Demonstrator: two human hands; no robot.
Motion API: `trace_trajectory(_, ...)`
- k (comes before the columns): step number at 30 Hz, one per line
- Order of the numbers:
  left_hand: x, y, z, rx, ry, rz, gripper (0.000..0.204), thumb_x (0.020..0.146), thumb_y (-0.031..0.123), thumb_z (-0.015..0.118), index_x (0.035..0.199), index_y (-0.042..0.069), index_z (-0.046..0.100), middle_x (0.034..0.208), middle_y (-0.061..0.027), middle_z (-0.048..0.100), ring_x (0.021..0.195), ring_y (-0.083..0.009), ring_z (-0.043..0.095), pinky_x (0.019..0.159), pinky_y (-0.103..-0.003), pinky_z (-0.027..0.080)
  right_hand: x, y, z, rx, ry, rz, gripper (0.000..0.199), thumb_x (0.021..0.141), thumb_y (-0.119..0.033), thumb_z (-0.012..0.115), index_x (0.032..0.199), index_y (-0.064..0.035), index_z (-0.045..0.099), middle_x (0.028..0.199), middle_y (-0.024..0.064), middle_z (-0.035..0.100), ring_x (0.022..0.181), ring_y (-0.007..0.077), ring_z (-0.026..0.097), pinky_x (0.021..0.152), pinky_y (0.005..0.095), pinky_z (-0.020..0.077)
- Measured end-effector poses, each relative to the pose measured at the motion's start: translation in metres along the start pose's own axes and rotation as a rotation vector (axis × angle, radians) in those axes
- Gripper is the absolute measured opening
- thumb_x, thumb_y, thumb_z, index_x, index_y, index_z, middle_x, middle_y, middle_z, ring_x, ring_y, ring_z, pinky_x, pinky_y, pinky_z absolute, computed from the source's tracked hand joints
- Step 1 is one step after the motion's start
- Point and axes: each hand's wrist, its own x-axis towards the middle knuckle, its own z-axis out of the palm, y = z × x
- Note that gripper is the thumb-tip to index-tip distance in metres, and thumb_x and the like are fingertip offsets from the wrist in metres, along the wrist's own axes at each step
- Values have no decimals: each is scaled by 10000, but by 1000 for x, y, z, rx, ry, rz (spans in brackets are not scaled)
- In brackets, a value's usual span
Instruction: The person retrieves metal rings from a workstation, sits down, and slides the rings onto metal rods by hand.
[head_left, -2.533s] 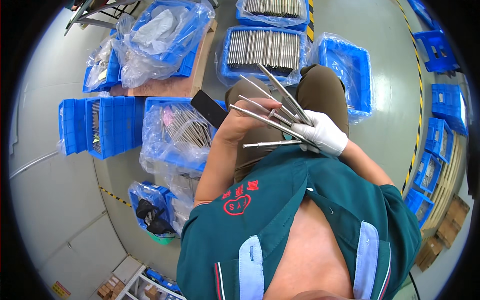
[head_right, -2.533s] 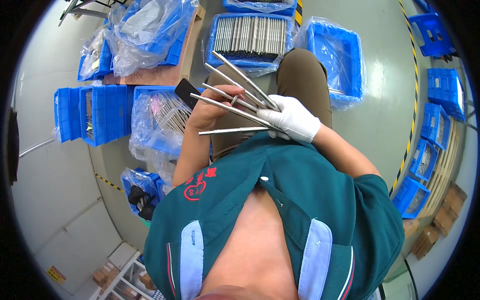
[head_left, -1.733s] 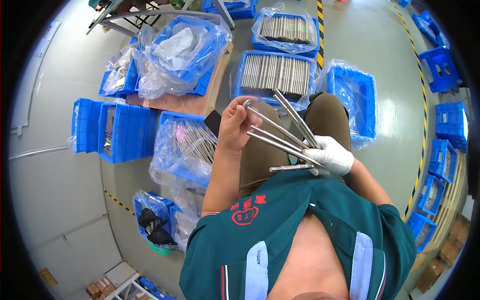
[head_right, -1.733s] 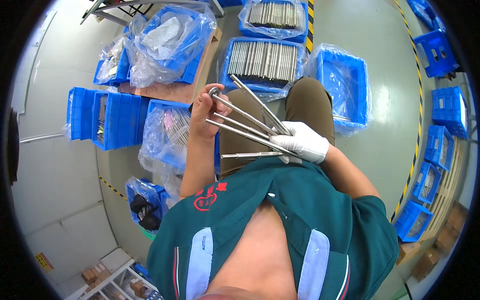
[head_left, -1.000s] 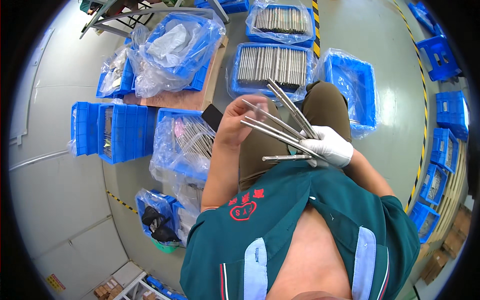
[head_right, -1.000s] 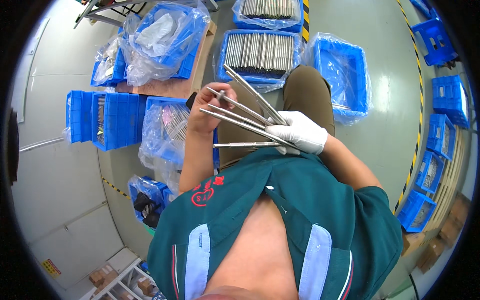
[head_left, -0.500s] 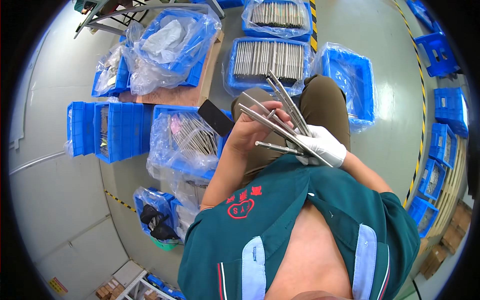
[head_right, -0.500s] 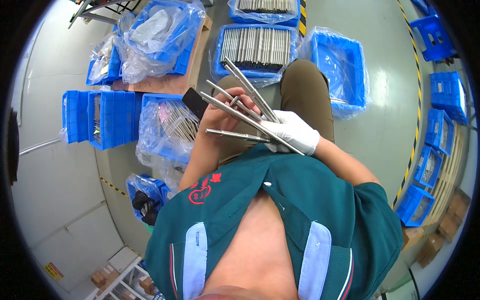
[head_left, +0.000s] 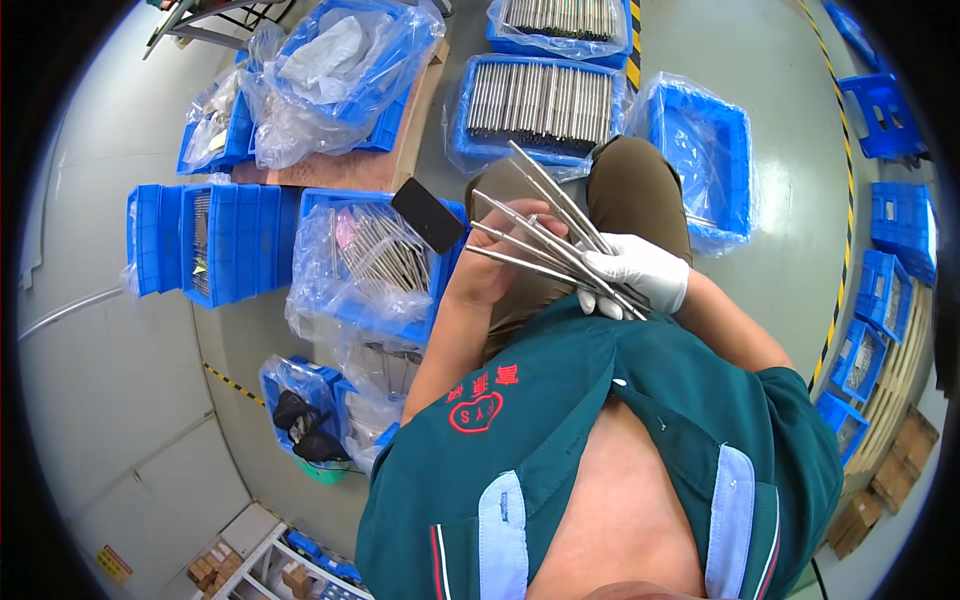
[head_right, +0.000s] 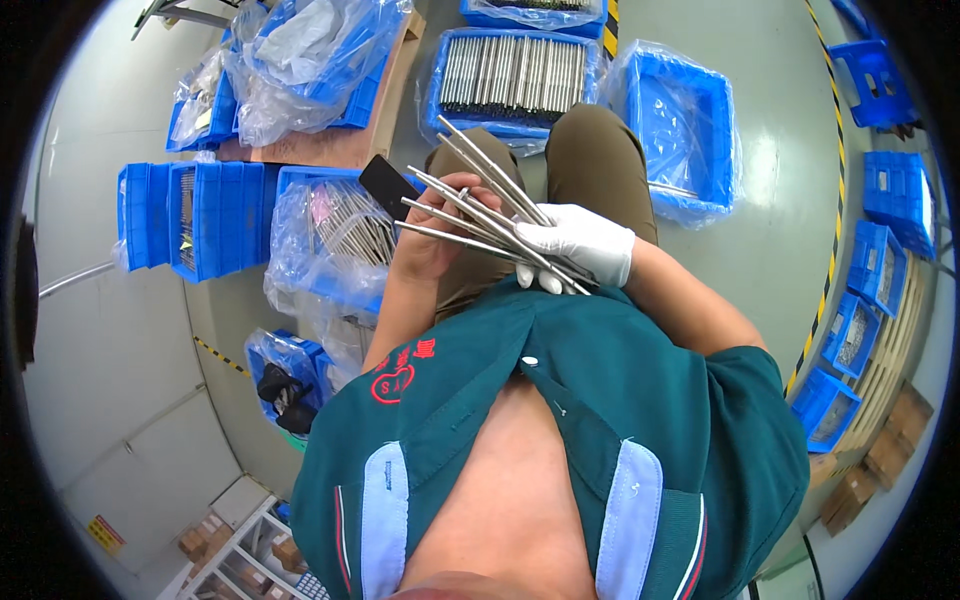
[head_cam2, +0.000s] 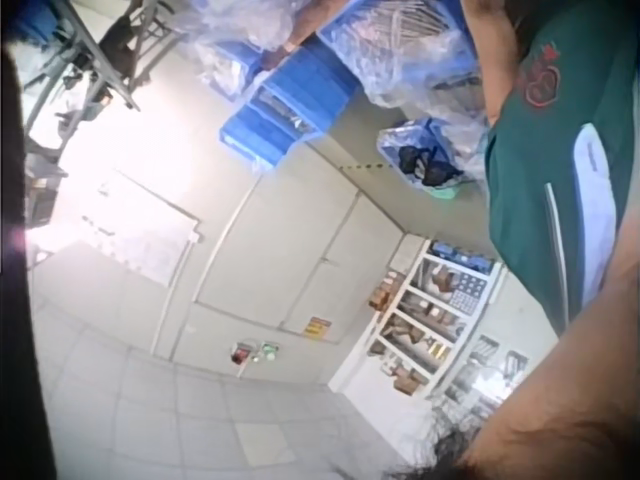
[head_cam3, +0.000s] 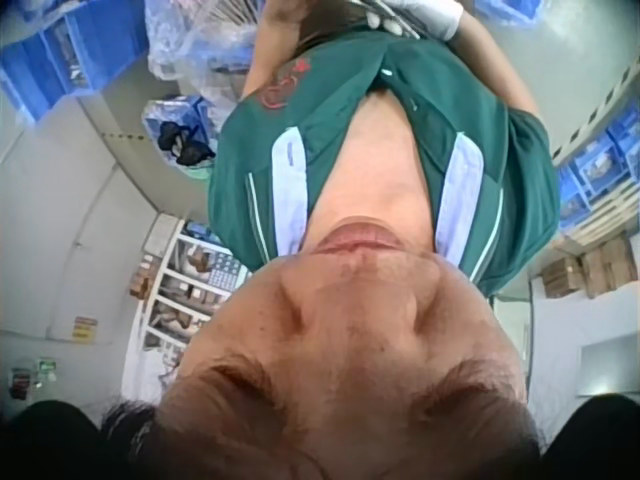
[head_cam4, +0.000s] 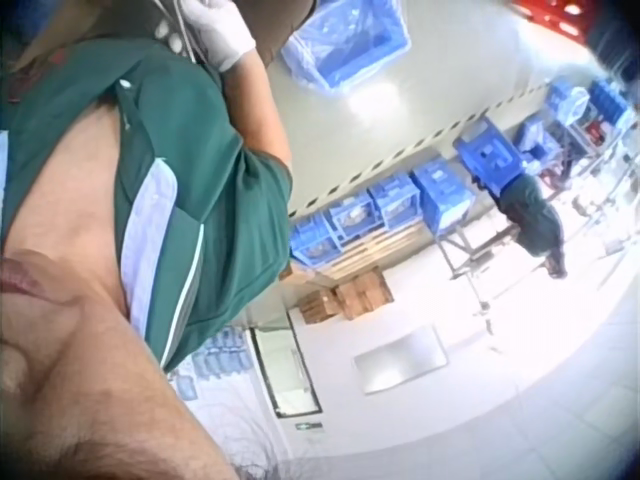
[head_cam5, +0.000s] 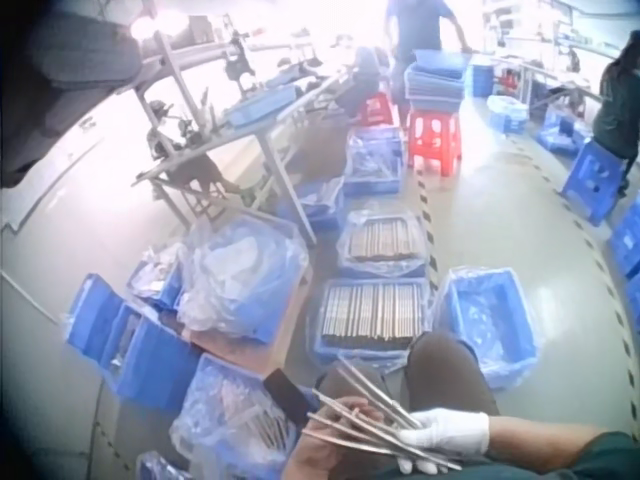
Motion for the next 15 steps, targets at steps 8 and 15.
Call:
trace_trajectory(8,-10,1,6,34,57,10,324,895,133,556,1185,-5,522,1014,-168,638,953,-255,629,825,-370,513,-4,5,13,-9,134,65,376,885,-440,546,1032,-95,525,721,26,607,487,54,505,439,187,423)
trace_trajectory(15,-16,-1,9,55,77,23,326,896,170,567,1176,13,509,1014,-149,628,957,-236,620,800,-340,525,-7,6,20,-151,232,21,344,869,-401,572,1012,-92,522,718,8,582,485,37,457,420,184,359)
